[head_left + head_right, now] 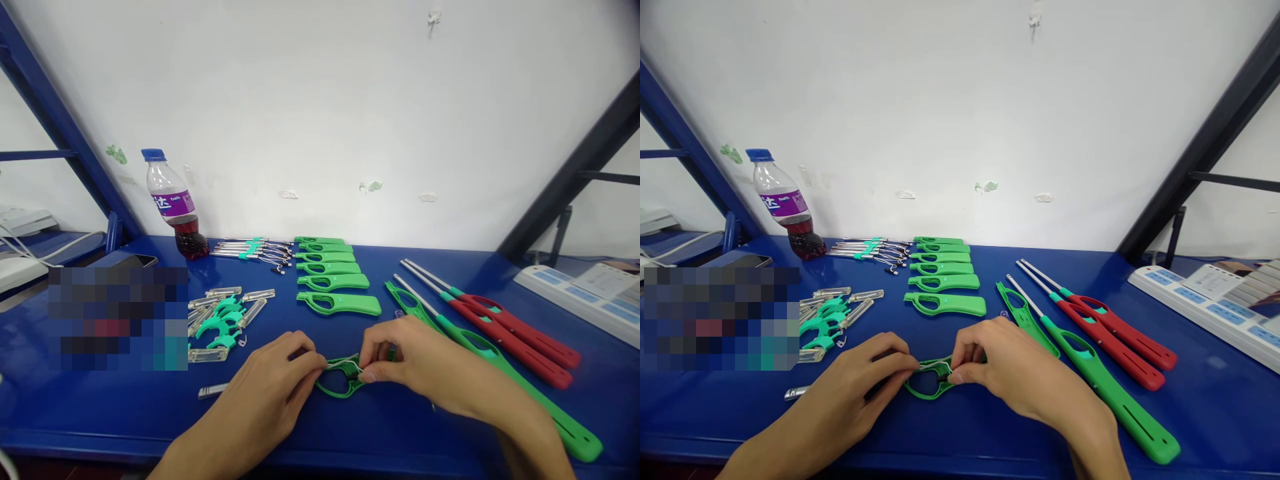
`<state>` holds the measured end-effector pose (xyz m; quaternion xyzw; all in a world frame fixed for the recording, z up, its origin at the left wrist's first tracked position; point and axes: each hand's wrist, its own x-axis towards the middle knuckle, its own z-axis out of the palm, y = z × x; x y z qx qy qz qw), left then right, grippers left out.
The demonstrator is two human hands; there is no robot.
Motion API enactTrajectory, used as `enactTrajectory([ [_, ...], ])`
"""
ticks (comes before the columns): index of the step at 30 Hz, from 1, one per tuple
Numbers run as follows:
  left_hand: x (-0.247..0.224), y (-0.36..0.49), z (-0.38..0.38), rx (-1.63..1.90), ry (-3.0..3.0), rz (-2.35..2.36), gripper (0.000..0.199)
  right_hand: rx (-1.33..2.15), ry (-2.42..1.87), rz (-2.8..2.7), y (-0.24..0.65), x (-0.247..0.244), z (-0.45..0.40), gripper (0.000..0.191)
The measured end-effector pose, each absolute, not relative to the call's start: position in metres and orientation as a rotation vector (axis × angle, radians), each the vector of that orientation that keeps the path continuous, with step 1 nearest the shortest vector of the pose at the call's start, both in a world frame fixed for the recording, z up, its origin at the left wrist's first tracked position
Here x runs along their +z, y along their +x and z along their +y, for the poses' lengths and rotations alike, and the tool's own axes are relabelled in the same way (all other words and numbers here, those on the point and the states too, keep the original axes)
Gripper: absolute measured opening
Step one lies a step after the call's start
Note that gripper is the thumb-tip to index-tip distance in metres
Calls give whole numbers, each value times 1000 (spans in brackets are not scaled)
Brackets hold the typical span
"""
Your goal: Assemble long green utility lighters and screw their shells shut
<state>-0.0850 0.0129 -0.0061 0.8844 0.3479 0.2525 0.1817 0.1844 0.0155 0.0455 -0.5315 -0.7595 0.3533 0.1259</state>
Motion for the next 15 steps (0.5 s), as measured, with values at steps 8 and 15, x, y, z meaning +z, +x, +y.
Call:
enactTrajectory([
  [8,-4,-83,11,683,2528,995,22,913,-1584,-2207,183,32,13,13],
  [15,30,-135,35,662,2630,1329,20,692,-1486,-2164,187,2,-5,13],
])
